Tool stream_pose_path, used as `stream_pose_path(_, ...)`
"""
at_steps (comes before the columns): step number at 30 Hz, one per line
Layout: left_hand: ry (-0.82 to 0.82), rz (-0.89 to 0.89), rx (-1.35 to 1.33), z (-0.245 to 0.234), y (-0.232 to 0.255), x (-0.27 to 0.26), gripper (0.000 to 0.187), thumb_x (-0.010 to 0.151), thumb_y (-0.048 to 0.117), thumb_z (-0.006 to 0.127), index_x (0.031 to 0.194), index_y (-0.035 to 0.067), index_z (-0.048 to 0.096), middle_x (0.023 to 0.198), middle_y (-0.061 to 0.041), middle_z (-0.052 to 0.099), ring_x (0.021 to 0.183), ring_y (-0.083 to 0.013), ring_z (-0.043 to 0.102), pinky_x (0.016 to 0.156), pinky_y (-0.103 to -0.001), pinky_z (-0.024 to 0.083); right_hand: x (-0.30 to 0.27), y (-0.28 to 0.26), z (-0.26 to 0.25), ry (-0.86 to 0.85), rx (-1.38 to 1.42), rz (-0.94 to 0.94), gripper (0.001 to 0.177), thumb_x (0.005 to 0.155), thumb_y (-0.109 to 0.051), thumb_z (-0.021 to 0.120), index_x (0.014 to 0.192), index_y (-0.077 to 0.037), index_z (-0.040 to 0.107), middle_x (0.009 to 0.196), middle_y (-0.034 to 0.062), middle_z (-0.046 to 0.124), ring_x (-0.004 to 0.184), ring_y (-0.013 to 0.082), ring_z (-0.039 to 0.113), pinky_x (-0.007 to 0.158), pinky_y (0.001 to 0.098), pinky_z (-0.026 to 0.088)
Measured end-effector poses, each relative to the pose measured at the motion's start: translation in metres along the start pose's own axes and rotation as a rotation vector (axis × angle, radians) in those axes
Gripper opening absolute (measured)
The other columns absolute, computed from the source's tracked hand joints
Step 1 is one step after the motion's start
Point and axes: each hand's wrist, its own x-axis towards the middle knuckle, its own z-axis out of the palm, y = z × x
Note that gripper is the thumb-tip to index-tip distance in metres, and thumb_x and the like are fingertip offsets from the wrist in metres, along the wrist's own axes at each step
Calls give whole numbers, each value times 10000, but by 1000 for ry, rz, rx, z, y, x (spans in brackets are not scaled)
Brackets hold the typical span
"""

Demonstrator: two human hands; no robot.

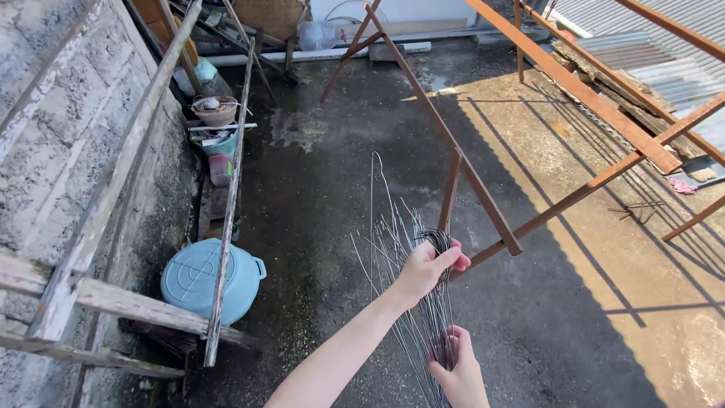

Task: Hanging a black garment on a wire hanger using clothespins and placing it on a drying rack.

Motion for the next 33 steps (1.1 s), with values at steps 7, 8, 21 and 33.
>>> stream_pose_path(7,-34,-8,68,-23,-9,114,395,945,181,761,1240,-22,593,1019,-52,710,959,-114,683,887,-299,547,112,-42,-14,-64,314,230,760,770,91,724,1428,-111,402,1068,119,718,861,172,731,748,318,604)
stream_pose_path(8,-77,-25,103,-26,-9,134,447,905,168,799,1255,-8,584,1022,-46,703,965,-108,675,884,-298,546,128,-53,-17,-79,365,322,747,773,101,711,1428,-123,429,1064,103,709,815,186,728,715,333,612)
stream_pose_path(21,-439,-20,570,-44,-12,345,287,949,314,736,1097,69,721,1012,-46,766,959,-139,728,867,-314,567,293,-105,-10,390,576,401,555,850,21,673,1358,-45,461,619,50,520,450,135,468,411,305,359)
stream_pose_path(33,-724,257,486,46,-72,499,413,867,266,663,1194,28,580,1086,-132,734,1043,-279,723,915,-385,553,364,-133,-136,562,448,326,503,879,2,645,1338,-40,443,617,55,531,438,130,480,407,299,384)
